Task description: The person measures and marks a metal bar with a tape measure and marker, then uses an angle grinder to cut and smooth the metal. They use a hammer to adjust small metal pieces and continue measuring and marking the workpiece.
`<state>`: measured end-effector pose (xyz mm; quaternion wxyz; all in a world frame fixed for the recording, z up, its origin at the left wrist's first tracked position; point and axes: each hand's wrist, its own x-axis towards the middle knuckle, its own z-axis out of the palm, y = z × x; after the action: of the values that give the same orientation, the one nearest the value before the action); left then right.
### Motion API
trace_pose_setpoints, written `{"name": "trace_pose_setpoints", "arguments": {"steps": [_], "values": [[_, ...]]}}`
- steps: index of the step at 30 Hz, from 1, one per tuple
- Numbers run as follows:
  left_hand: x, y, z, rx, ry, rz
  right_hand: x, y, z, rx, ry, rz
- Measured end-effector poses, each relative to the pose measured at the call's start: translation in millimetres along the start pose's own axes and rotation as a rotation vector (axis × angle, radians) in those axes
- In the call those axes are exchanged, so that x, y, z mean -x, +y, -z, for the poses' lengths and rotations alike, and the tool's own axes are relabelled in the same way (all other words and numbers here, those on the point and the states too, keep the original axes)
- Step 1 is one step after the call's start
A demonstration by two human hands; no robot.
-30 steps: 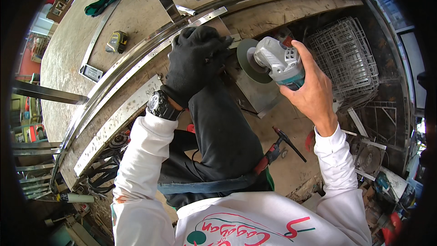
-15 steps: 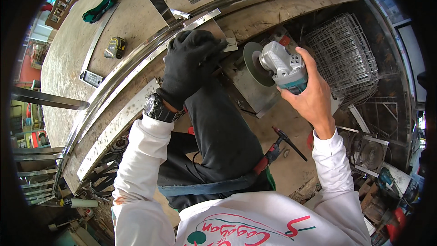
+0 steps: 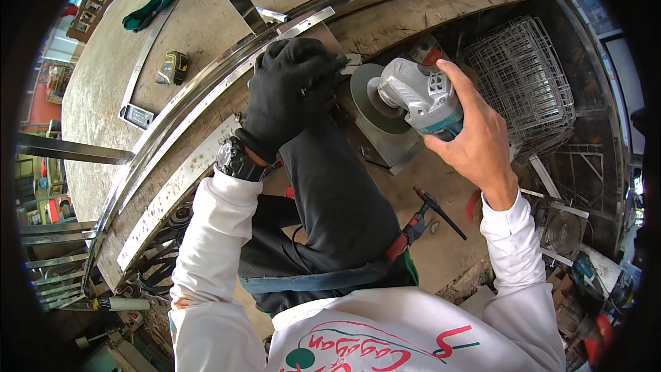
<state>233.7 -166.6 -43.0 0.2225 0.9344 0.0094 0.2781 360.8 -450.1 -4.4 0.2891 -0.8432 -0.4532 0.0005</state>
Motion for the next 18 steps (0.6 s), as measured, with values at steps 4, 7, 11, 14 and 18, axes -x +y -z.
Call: {"name": "trace_pose_setpoints", "arguments": {"steps": [4,7,11,14,18], "values": [[0.6,0.6,-1.9,0.048,0.014,0.01,-2.1,-3.1,3.1,-0.006,-0.015,0.001],[0.1,-3.5,-2.5,0.033,-0.003,-0.008,-3.7,-4.7,5.4,0.012,-0.018,0.023],[0.4,-7.2,-2.2,0.006,-0.019,-0.022,-8.3,-9.5,13.0,0.042,-0.064,0.023],[-0.3,-4.6,-2.3,0.041,-0.017,0.01,-8.9,-9.7,18.8,0.041,-0.099,0.029],[0.6,-7.1,-2.7,0.035,-0.005,-0.012,-5.1,-8.0,23.9,0.044,-0.141,0.034]]}}
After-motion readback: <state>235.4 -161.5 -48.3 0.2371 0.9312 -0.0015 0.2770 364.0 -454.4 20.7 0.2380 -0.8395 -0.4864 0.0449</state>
